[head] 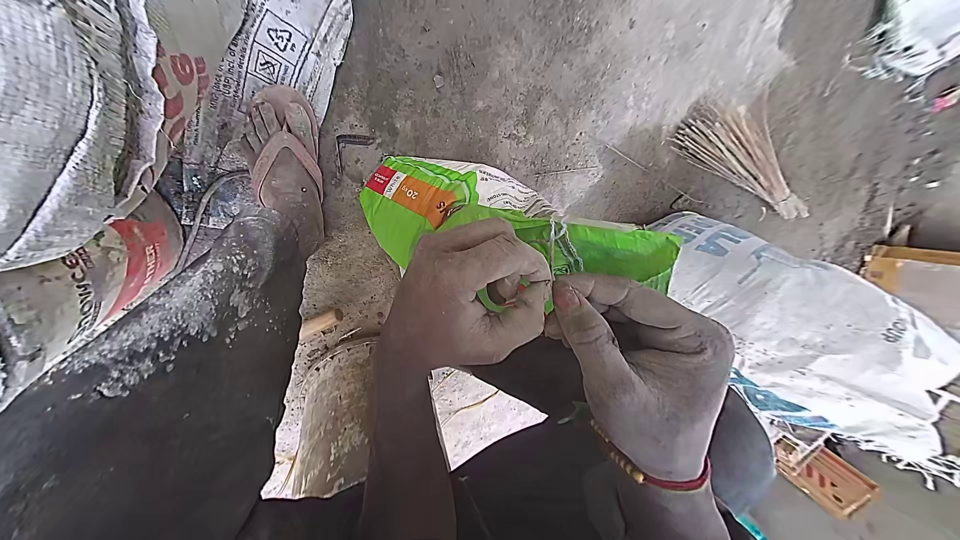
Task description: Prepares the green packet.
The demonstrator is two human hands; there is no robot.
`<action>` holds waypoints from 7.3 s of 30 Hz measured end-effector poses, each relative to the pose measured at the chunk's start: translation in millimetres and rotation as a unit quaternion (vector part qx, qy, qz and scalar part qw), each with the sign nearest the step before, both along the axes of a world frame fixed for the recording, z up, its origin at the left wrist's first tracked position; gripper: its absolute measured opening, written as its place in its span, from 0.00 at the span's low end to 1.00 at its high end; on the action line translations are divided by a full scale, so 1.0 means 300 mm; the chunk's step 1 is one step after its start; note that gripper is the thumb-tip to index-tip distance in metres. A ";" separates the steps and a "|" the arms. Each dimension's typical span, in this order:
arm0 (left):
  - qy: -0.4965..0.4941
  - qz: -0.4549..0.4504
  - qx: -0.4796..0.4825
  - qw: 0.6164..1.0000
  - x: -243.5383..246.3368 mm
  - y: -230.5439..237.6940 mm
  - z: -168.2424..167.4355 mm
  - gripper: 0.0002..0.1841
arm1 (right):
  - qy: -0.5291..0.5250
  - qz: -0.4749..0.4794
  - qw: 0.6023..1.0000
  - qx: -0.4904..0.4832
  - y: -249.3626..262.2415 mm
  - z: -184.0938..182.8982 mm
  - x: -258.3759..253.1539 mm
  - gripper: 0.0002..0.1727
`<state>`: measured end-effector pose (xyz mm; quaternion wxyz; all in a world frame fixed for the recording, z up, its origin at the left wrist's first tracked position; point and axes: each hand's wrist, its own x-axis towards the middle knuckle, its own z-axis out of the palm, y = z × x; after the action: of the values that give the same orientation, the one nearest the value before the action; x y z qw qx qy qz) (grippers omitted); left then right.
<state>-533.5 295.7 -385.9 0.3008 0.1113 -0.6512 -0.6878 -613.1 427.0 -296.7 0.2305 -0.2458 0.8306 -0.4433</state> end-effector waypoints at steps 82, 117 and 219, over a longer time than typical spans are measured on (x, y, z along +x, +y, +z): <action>-0.027 0.020 -0.068 0.997 -0.037 0.022 0.019 0.06 | 0.046 0.034 0.997 0.044 0.007 0.013 -0.040 0.10; -0.016 0.021 -0.064 0.998 -0.036 0.020 0.012 0.06 | 0.060 0.038 0.996 0.044 0.002 0.010 -0.041 0.10; 0.003 -0.024 0.018 1.000 -0.044 0.029 -0.002 0.04 | 0.163 0.059 0.983 0.066 0.006 -0.013 -0.042 0.10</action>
<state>-546.6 304.5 -386.6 0.2846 0.0990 -0.6400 -0.7068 -625.6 428.7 -300.5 0.1337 -0.3473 0.8686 -0.3271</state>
